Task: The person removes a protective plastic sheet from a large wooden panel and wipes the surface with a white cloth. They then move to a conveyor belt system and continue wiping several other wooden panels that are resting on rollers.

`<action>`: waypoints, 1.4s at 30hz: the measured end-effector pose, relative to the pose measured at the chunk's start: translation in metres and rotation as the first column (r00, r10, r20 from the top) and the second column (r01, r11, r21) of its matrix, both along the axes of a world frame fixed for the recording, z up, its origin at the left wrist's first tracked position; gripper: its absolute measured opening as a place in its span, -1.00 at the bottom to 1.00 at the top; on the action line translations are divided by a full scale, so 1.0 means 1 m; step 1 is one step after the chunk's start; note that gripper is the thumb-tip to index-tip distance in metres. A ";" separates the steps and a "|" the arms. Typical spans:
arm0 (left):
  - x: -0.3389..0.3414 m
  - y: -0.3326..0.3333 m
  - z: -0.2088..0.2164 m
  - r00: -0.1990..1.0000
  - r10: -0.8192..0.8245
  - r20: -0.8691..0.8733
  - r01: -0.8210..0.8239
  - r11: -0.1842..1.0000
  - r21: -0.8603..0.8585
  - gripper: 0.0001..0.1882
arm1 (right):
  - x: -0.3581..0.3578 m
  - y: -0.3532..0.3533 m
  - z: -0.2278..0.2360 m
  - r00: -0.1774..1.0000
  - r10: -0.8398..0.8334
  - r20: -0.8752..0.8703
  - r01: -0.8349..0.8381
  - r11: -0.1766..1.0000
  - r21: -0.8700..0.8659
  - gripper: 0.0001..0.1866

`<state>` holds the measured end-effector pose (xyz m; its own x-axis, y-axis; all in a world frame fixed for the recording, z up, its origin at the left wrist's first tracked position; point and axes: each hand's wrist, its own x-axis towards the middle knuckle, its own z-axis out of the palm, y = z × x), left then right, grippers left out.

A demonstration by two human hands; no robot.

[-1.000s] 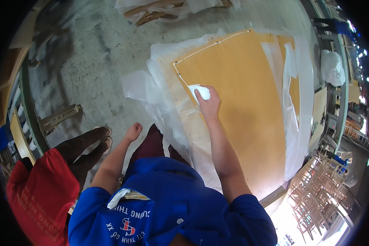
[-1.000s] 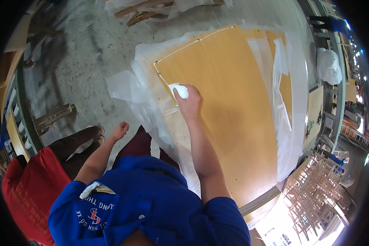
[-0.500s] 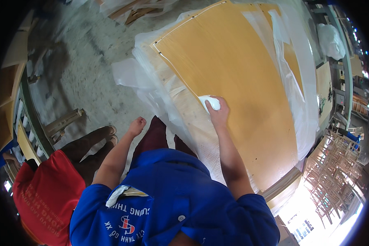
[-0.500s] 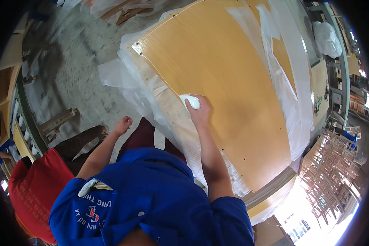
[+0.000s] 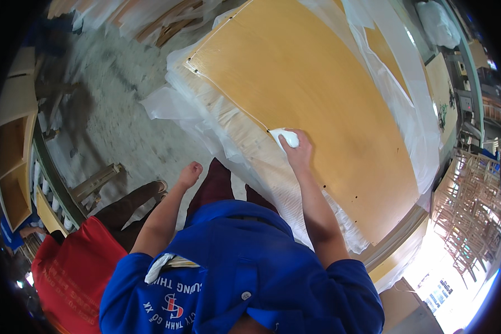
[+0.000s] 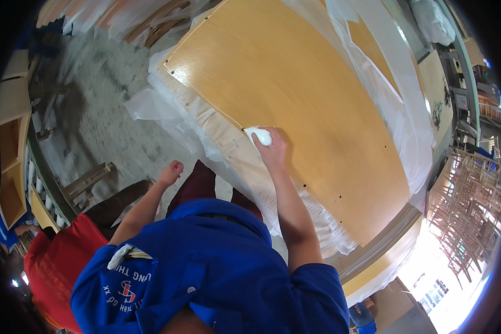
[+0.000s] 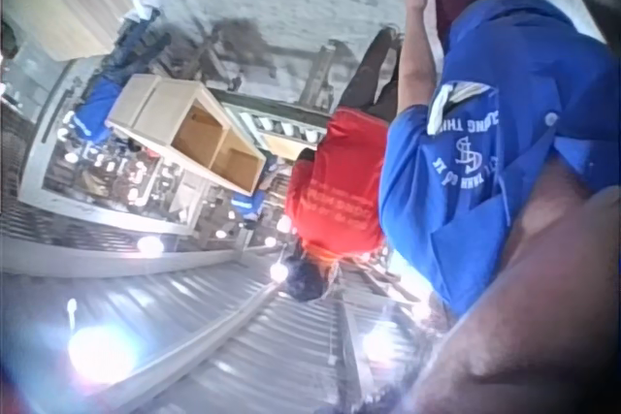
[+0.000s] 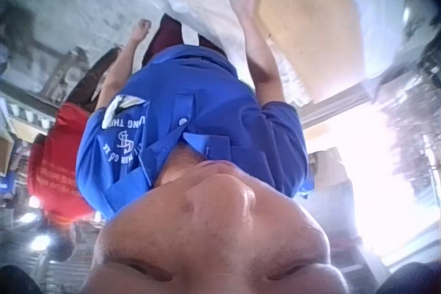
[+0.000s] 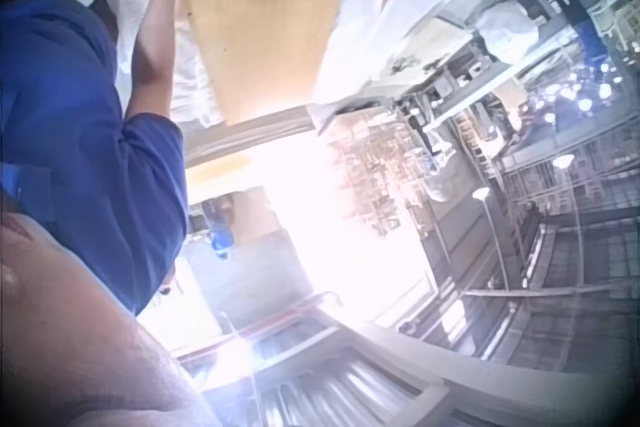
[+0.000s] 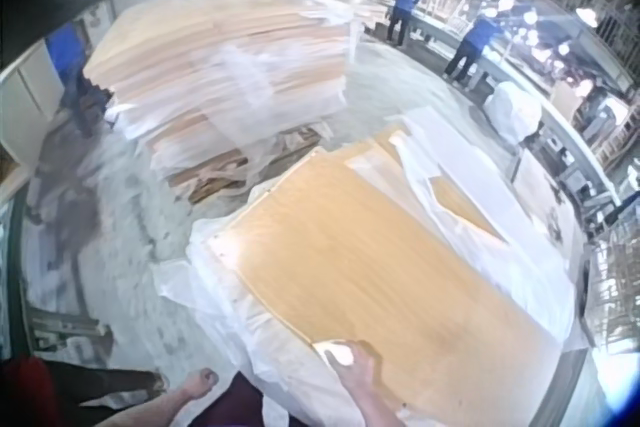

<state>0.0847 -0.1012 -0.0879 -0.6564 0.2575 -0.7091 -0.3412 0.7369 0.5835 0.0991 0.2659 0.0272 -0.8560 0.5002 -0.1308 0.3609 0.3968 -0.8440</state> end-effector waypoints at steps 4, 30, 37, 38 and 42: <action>-0.003 0.001 0.002 1.000 -0.031 -0.001 0.031 0.999 -0.013 -0.63 | 0.000 0.000 -0.001 1.000 0.003 -0.016 -0.003 1.000 0.006 -0.74; -0.014 0.069 0.021 0.958 -0.286 0.034 0.285 0.958 0.021 -0.69 | 0.152 0.050 0.015 0.947 -0.306 -0.092 0.313 0.947 0.075 -0.75; -0.005 0.097 0.029 0.944 -0.328 0.024 0.329 0.944 -0.013 -0.68 | 0.210 0.066 0.021 0.876 -0.480 -0.054 0.482 0.874 0.055 -0.77; -0.005 0.101 0.031 0.940 -0.342 0.013 0.342 0.940 -0.009 -0.69 | 0.214 0.067 0.021 0.861 -0.506 -0.045 0.508 0.860 0.047 -0.77; -0.004 0.120 0.042 0.820 -0.476 -0.317 0.521 0.850 0.070 -0.77 | 0.223 0.072 0.024 0.864 -0.496 -0.088 0.504 0.854 0.129 -0.77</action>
<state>0.0808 0.0187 -0.0459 -0.5714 0.6898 -0.4446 0.2420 0.6593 0.7119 0.3225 0.3376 0.0513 -0.4888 0.8723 0.0105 0.5023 0.2912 -0.8142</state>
